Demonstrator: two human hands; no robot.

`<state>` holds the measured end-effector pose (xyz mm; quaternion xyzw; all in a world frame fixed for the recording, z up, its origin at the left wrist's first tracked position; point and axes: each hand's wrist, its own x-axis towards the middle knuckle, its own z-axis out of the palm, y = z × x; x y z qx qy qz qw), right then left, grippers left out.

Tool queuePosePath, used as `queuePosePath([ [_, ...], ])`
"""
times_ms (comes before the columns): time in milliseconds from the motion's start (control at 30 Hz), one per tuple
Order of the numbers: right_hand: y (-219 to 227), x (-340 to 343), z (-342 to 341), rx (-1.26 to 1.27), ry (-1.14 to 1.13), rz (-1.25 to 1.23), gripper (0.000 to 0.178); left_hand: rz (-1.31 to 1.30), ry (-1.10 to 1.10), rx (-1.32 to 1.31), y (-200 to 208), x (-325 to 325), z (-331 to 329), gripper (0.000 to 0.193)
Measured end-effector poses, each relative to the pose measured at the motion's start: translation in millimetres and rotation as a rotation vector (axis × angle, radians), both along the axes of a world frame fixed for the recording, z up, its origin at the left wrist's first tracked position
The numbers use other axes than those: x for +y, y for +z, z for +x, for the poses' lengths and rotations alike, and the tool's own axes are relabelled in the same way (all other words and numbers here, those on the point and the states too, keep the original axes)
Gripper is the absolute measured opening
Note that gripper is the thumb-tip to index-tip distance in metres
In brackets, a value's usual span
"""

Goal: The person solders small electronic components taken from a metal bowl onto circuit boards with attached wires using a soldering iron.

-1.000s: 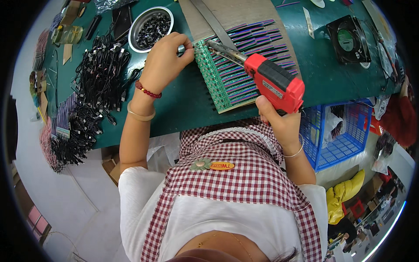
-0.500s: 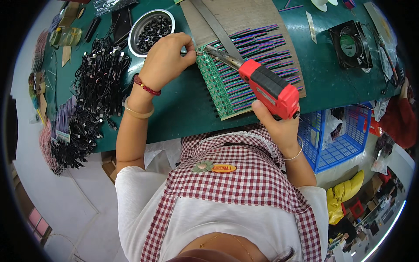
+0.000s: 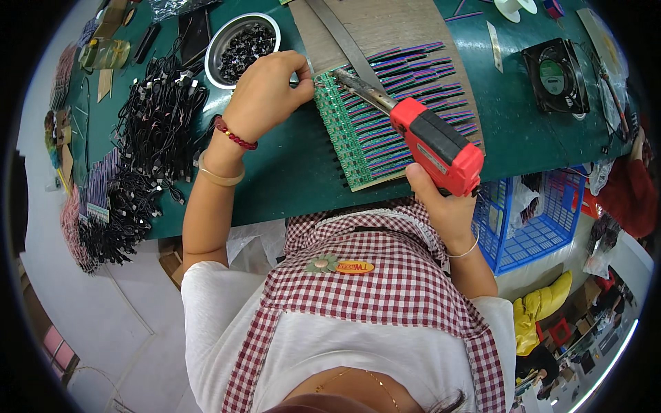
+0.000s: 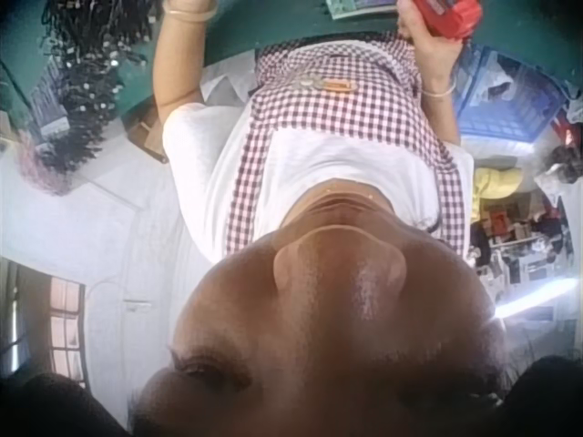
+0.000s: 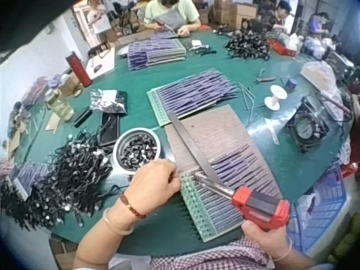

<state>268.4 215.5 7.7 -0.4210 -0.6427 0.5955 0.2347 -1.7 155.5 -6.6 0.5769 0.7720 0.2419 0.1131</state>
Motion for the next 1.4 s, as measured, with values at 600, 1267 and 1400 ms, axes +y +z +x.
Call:
queuePosePath([
  [600, -6.7, -1.2, 2.8, 0.041, 0.006, -0.025, 0.016, -0.025, -0.043, 0.032, 4.7, 0.8, 1.2, 0.01],
  [1267, -10.6, -5.3, 9.4, 0.035, 0.065, -0.003, 0.024, -0.022, 0.011, 0.087, 4.1, -0.6, 11.5, 0.01],
  [1400, 0.5, -6.5, 6.0, -0.003, 0.002, -0.061, 0.024, -0.02, 0.005, 0.078, 4.6, -0.7, 11.3, 0.01],
])
